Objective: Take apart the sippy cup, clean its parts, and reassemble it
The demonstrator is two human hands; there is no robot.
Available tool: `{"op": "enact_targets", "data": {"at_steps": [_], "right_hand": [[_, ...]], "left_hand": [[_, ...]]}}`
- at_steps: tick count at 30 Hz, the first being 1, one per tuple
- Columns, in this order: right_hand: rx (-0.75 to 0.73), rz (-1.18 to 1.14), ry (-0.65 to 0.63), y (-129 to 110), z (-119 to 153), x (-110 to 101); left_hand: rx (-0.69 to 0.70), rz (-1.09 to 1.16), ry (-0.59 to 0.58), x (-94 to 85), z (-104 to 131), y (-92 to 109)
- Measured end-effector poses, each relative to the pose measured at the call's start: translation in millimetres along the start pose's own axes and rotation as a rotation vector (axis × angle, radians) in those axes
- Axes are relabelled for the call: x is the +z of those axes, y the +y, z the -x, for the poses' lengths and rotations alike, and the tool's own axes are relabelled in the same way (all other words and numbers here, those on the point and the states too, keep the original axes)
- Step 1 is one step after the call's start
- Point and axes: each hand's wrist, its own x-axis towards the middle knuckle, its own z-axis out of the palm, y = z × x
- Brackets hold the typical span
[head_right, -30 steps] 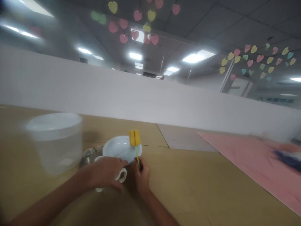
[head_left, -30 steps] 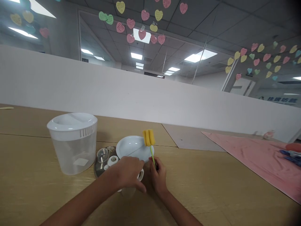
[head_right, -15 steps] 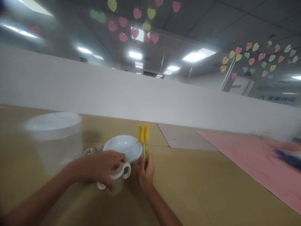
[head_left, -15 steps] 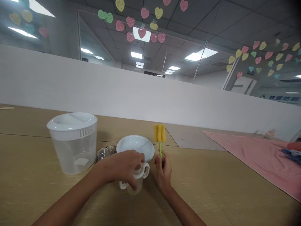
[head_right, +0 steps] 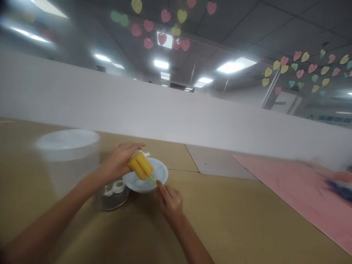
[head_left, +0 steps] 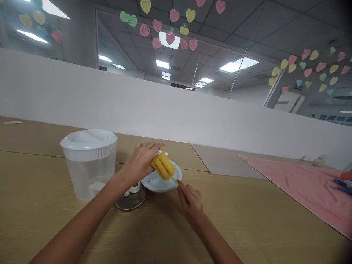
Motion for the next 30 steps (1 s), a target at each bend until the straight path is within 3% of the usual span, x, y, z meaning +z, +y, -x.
{"op": "enact_targets", "data": {"at_steps": [4, 10, 16, 23, 30], "right_hand": [[0.003, 0.057, 0.004, 9, 1, 1], [-0.066, 0.119, -0.023, 21, 8, 3], [-0.11, 0.183, -0.035, 15, 8, 2], [-0.103, 0.204, -0.047, 7, 1, 0], [-0.13, 0.218, -0.059, 7, 1, 0]], "left_hand": [[0.064, -0.098, 0.096, 1.8, 1, 0], [0.238, -0.247, 0.122, 8.4, 3, 6], [0.295, -0.334, 0.06, 8.7, 6, 11], [0.316, -0.395, 0.075, 7.7, 5, 10], [0.333, -0.443, -0.033, 11.2, 5, 18]]}}
